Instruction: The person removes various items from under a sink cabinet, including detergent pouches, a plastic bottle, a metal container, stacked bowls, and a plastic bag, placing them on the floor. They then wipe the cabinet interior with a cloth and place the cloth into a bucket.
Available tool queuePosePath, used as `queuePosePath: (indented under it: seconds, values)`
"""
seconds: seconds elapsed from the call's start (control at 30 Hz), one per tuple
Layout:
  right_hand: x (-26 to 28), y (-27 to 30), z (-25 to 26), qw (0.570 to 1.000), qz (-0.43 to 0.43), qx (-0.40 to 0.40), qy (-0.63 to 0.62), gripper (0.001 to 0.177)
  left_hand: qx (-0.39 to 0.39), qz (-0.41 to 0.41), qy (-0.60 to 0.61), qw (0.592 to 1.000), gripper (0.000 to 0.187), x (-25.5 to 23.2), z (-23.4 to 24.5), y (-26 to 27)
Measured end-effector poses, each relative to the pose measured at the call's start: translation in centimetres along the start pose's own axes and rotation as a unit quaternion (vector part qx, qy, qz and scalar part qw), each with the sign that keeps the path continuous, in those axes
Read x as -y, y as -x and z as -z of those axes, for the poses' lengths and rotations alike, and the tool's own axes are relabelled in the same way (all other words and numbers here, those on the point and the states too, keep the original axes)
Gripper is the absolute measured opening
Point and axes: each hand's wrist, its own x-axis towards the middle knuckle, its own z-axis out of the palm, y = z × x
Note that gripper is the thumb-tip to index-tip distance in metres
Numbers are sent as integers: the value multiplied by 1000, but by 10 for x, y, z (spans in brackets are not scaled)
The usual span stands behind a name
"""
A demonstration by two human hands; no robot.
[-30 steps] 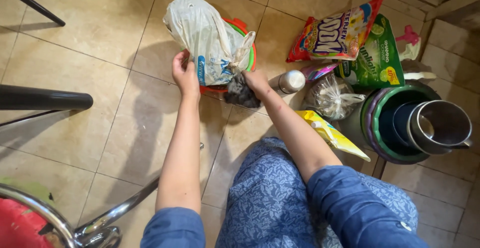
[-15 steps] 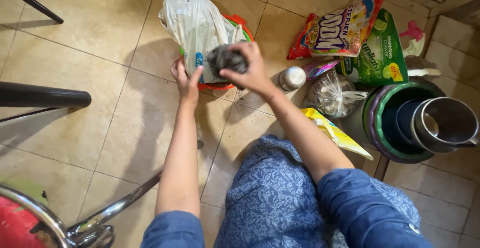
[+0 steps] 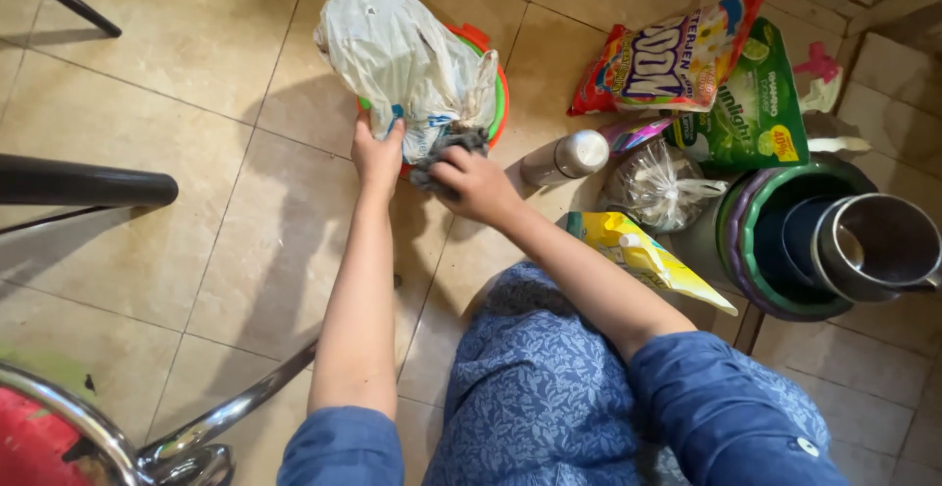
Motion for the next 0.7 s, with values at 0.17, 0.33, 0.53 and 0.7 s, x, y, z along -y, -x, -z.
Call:
queuePosePath:
  seconds: [0.17,0.33,0.53,0.7]
  values:
    - [-20,11,-23,996,28,73,53,33,16,-21,-75,997,53,-3,11,-13]
    - [-27,22,0,995,-47,76,43,32,83,8,-54,995,45,0,10,-25]
    - [-6,0,-111,976,80,168,116,31,95,18,-120,988,52,-4,9,-26]
    - [-15,17,-100,956,14,213,200,31,81,27,-151,985,55,-3,6,-28]
